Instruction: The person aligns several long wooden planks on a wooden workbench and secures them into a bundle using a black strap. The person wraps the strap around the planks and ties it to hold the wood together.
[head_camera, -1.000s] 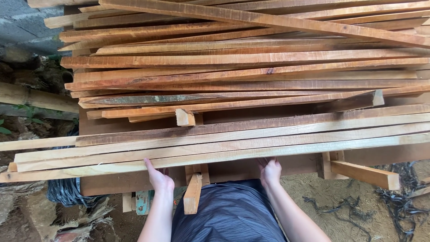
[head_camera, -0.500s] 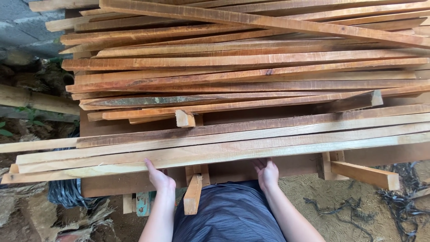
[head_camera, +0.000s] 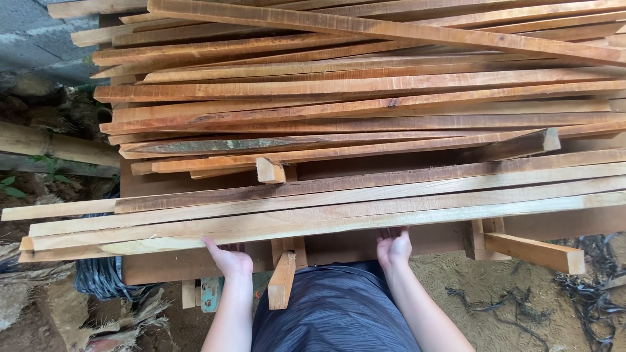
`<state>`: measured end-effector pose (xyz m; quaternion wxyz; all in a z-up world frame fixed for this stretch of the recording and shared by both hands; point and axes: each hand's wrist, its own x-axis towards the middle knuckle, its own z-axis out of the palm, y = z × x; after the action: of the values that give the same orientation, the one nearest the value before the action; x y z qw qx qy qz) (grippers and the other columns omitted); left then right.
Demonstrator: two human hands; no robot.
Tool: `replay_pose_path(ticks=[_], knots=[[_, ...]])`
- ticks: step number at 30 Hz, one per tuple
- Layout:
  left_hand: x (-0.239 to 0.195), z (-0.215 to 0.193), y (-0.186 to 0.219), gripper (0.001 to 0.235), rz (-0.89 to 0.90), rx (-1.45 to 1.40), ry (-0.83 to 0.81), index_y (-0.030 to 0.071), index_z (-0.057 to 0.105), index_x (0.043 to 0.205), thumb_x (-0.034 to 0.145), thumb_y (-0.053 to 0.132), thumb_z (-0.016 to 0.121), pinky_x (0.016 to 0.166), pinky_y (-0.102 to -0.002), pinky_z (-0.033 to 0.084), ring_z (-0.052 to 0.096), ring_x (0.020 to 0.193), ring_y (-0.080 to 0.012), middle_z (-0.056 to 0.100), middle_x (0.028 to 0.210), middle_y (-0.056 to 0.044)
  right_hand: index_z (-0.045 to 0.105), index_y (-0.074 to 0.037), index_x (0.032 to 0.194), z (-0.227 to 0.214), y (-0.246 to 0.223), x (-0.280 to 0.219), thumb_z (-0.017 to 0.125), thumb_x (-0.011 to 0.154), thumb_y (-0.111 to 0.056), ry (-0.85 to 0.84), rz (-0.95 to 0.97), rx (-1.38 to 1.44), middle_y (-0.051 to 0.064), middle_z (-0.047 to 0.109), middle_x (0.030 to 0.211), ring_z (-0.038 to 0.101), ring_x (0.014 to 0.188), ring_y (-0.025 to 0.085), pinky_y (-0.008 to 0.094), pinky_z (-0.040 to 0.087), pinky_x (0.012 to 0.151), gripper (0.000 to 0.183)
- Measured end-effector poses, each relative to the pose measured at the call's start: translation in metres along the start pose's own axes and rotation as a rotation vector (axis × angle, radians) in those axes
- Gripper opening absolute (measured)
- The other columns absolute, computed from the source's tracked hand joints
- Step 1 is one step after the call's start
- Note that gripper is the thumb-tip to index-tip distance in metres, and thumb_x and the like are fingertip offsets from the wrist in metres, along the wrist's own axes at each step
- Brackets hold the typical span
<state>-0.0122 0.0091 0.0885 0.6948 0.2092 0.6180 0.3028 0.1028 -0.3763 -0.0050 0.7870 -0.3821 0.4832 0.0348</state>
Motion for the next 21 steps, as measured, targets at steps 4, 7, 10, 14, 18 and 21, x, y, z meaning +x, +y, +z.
replay_pose_path(ticks=[4,7,10,14,18,21], knots=[[0.027,-0.013,0.0,0.092,-0.023,0.041,-0.001,0.02,0.03,0.16,0.096,0.075,0.066,0.127,-0.046,0.023,0.03,0.152,-0.0249,0.03,0.165,-0.008,0.064,-0.019,0.118,-0.001,-0.001,0.004,0.04,0.11,-0.045,-0.01,0.015,0.019,0.001,0.074,0.11,0.071,0.106,0.03,0.056,0.045,0.109,0.036],[0.017,-0.009,0.012,0.088,-0.018,0.05,0.015,0.016,0.027,0.16,0.1,0.067,0.065,0.126,-0.048,0.022,0.029,0.152,-0.0266,0.027,0.165,-0.012,0.064,-0.019,0.118,-0.005,0.002,0.005,0.04,0.11,-0.042,-0.006,-0.01,0.014,0.003,0.075,0.111,0.072,0.105,0.031,0.057,0.046,0.108,0.034],[0.026,-0.014,0.007,0.09,-0.033,0.055,0.027,0.015,0.033,0.157,0.096,0.066,0.074,0.123,-0.048,0.027,0.033,0.15,-0.0281,0.031,0.162,-0.013,0.061,-0.021,0.128,0.001,0.002,-0.005,0.038,0.111,-0.039,0.003,-0.049,-0.005,0.001,0.071,0.12,0.067,0.113,0.033,0.058,0.043,0.112,0.034],[0.009,-0.002,0.014,0.097,-0.015,0.072,0.034,0.01,0.029,0.158,0.095,0.067,0.075,0.124,-0.051,0.023,0.032,0.149,-0.0288,0.03,0.161,-0.013,0.055,-0.018,0.136,0.022,-0.001,-0.04,0.035,0.112,-0.038,-0.005,-0.056,-0.087,0.007,0.066,0.128,0.059,0.125,0.039,0.064,0.035,0.116,0.036],[0.032,-0.019,-0.002,0.101,-0.014,0.078,0.061,0.008,0.027,0.159,0.095,0.068,0.077,0.124,-0.053,0.022,0.029,0.15,-0.0308,0.028,0.162,-0.015,0.053,-0.018,0.136,0.039,-0.007,-0.067,0.033,0.113,-0.036,-0.031,-0.041,-0.121,0.009,0.063,0.13,0.057,0.128,0.041,0.065,0.036,0.115,0.035],[-0.001,0.005,0.016,0.101,-0.002,0.061,0.068,0.006,0.024,0.16,0.097,0.068,0.073,0.124,-0.054,0.02,0.026,0.152,-0.0324,0.025,0.163,-0.017,0.054,-0.016,0.133,0.034,-0.002,-0.067,0.033,0.113,-0.034,-0.051,-0.026,-0.154,0.011,0.064,0.131,0.058,0.127,0.041,0.065,0.038,0.114,0.034]])
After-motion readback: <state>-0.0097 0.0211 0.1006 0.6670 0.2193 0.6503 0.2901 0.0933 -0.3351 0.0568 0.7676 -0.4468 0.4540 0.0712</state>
